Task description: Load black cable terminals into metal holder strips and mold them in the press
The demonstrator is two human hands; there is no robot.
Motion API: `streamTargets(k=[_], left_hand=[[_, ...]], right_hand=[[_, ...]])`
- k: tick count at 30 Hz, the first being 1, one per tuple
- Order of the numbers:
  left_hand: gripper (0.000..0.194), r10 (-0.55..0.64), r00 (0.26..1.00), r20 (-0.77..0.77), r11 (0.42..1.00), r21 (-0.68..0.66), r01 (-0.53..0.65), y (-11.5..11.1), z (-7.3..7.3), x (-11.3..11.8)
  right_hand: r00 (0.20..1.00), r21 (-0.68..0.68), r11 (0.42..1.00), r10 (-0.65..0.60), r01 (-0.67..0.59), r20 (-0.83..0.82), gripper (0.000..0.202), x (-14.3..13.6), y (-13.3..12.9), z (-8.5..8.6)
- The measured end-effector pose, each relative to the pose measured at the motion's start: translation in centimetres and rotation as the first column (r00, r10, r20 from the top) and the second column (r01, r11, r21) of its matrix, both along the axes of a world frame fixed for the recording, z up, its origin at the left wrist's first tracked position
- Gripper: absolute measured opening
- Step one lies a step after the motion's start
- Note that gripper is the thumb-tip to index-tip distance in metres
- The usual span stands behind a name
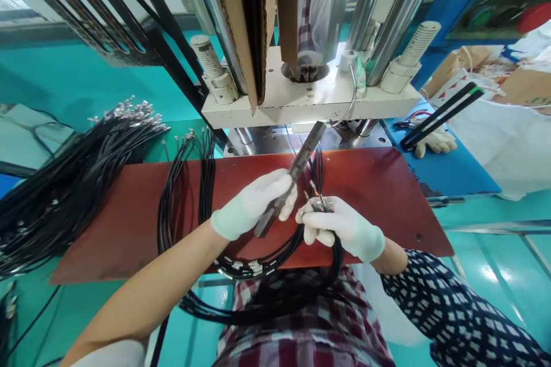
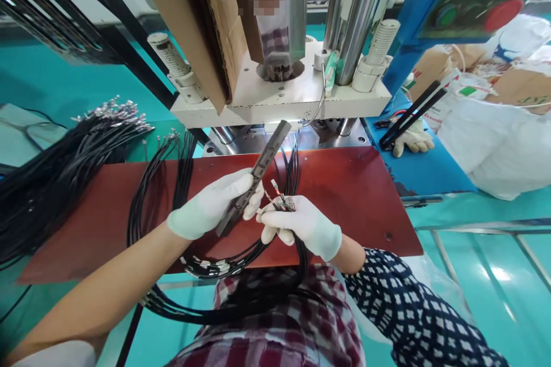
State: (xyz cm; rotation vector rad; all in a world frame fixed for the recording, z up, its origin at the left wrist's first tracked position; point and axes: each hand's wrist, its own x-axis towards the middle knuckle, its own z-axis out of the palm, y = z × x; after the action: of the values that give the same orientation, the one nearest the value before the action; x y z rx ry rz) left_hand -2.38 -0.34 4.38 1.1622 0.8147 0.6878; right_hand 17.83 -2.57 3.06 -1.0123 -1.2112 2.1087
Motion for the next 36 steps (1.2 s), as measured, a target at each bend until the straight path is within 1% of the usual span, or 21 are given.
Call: streamTargets(k=[2, 4, 6, 10, 12, 15, 19, 21, 24, 27, 30, 33, 36], left_hand=[[0.042, -0.007, 0.997, 0.080, 1.000, 0.006, 0.007, 0.4, -0.6, 1.2], [0.043, 0.037, 0.993, 0.108, 0.999, -0.029, -0.034, 0.5, -1.4, 2.0], [0.043, 0.096, 0.990, 0.100, 0.995, -0.050, -0.091, 0.4, -2.0, 2.3], [0.044, 0.146, 0.987, 0.071, 0.987, -0.082, -0.140, 0.0, -2.7, 2.3], [0.043, 0.157, 0.986, 0.060, 0.985, -0.077, -0.152, -0.1, -2.7, 2.2], [0.040, 0.181, 0.983, 0.035, 0.983, -0.045, -0.179, -0.2, -2.2, 2.2], [0.037, 0.252, 0.967, -0.027, 0.966, 0.060, -0.250, -0.6, -1.4, 2.5], [0.038, 0.272, 0.961, -0.048, 0.960, 0.076, -0.268, -0.7, -1.2, 2.6], [0.040, 0.258, 0.965, -0.034, 0.966, 0.032, -0.257, -0.9, -1.5, 2.6], [0.040, 0.242, 0.970, 0.012, 0.970, -0.021, -0.242, -0.8, -1.9, 2.5], [0.039, 0.243, 0.970, 0.005, 0.970, -0.015, -0.243, -0.8, -2.1, 2.6], [0.036, 0.311, 0.950, -0.040, 0.950, 0.033, -0.309, -0.9, -2.0, 2.9], [0.033, 0.379, 0.923, -0.066, 0.924, 0.080, -0.374, -1.1, -1.9, 3.3]], right_hand=[[1.000, 0.023, 1.000, -0.006, 0.005, 0.023, 0.028, -0.2, -0.3, 0.3], [0.998, 0.020, 1.000, -0.019, 0.018, 0.053, 0.029, -0.5, -0.4, 0.4], [0.994, 0.028, 0.999, -0.043, 0.041, 0.096, 0.025, -1.0, -0.5, 0.3], [0.987, 0.133, 0.987, -0.105, 0.088, 0.122, 0.018, -2.0, -0.6, -0.5], [0.983, 0.166, 0.981, -0.125, 0.101, 0.136, 0.017, -2.3, -0.7, -1.0], [0.974, 0.187, 0.978, -0.133, 0.098, 0.183, 0.019, -2.5, -0.8, -1.2], [0.960, 0.212, 0.973, -0.138, 0.086, 0.243, 0.017, -2.6, -0.7, -0.7], [0.966, 0.193, 0.978, -0.126, 0.082, 0.227, 0.016, -2.6, -0.6, -0.4], [0.978, 0.152, 0.986, -0.100, 0.073, 0.181, 0.015, -2.6, -0.4, -0.2], [0.980, 0.136, 0.988, -0.093, 0.069, 0.178, 0.016, -2.5, -0.3, -0.3], [0.978, 0.136, 0.988, -0.093, 0.068, 0.187, 0.016, -2.5, -0.4, -0.5], [0.972, 0.128, 0.988, -0.111, 0.086, 0.206, 0.014, -2.5, -0.6, -0.8], [0.975, 0.123, 0.988, -0.114, 0.092, 0.189, 0.013, -2.5, -0.6, -0.9]])
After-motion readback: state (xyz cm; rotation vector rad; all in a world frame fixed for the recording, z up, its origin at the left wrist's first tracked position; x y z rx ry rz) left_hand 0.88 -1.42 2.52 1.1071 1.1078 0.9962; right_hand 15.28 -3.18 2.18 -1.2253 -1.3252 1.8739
